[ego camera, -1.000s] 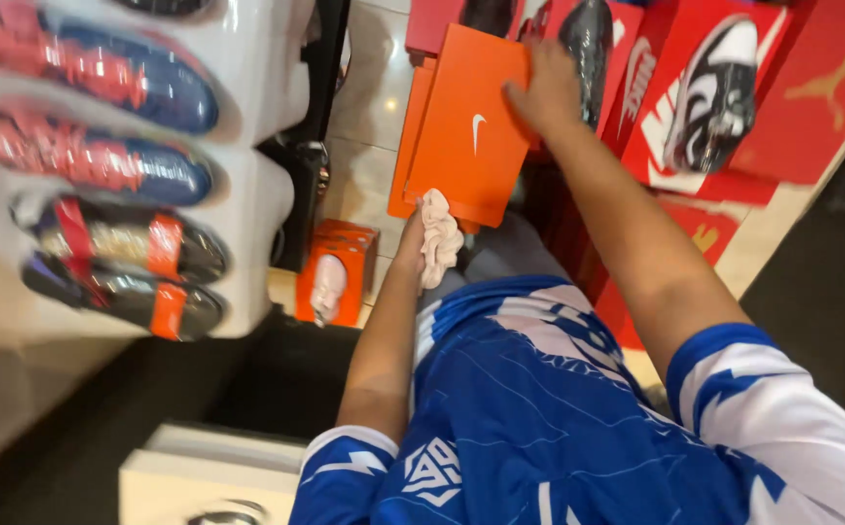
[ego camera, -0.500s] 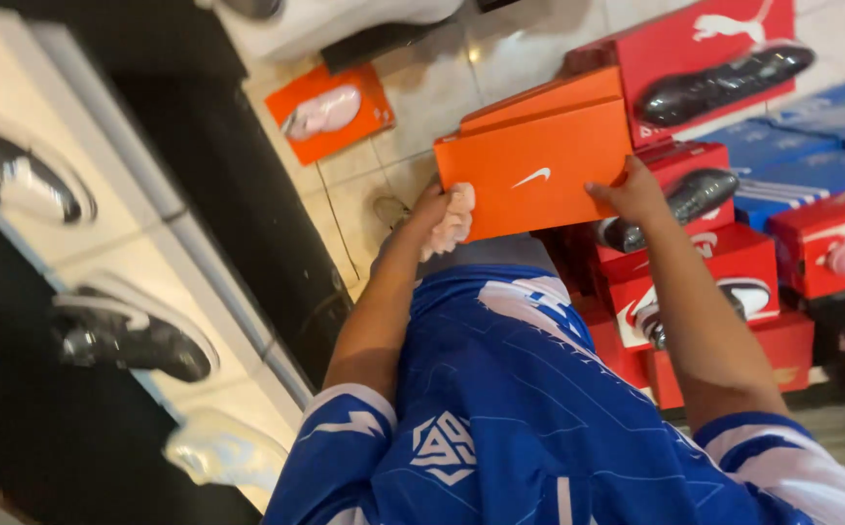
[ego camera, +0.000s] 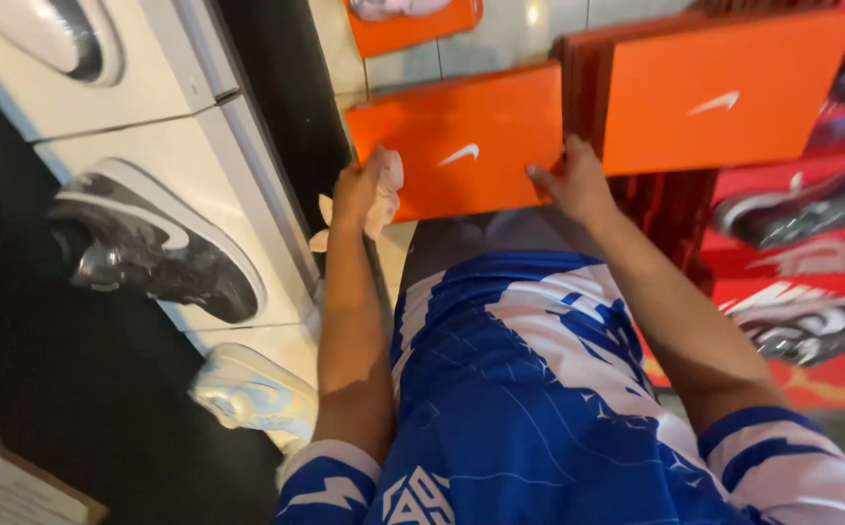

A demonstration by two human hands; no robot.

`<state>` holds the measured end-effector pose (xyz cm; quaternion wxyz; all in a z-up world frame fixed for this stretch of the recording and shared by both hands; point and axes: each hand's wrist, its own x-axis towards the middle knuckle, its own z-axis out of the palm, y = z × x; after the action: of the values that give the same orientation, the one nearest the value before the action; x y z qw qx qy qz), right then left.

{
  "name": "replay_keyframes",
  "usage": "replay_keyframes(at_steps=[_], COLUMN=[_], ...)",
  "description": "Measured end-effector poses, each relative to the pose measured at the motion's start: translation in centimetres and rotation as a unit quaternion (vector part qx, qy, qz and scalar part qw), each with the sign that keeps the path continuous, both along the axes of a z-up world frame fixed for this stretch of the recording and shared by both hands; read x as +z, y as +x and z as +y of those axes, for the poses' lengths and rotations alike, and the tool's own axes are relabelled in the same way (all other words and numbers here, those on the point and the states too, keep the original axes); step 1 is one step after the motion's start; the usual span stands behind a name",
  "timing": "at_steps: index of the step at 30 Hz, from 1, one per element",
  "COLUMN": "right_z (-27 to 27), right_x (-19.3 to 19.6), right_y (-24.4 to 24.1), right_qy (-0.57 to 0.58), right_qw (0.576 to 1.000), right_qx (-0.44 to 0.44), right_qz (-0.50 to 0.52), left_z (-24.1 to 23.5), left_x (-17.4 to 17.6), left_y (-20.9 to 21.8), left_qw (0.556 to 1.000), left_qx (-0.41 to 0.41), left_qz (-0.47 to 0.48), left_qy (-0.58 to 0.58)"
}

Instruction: Cleaning and organizing shoeboxes using a cloth

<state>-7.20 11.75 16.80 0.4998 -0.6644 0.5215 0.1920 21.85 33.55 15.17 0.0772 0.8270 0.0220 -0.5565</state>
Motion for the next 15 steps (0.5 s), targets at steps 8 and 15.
replay_keyframes(at_steps=[8, 15], right_z=[3.0, 4.4], right_x=[-12.7, -25.8], right_y=[1.5, -0.9], right_qy=[-0.075, 0.107], right_qw=[0.996, 0.991], right_qx=[0.011, -0.075], right_qz=[-0.054, 0.017], left_z=[0.9, 4.3], left_x=[-10.8, -20.0], left_y=[2.0, -0.7], left_qw=[0.995, 0.999], left_qx=[0.040, 0.028], left_qz=[-0.034, -0.016], left_qy=[0.085, 0.010])
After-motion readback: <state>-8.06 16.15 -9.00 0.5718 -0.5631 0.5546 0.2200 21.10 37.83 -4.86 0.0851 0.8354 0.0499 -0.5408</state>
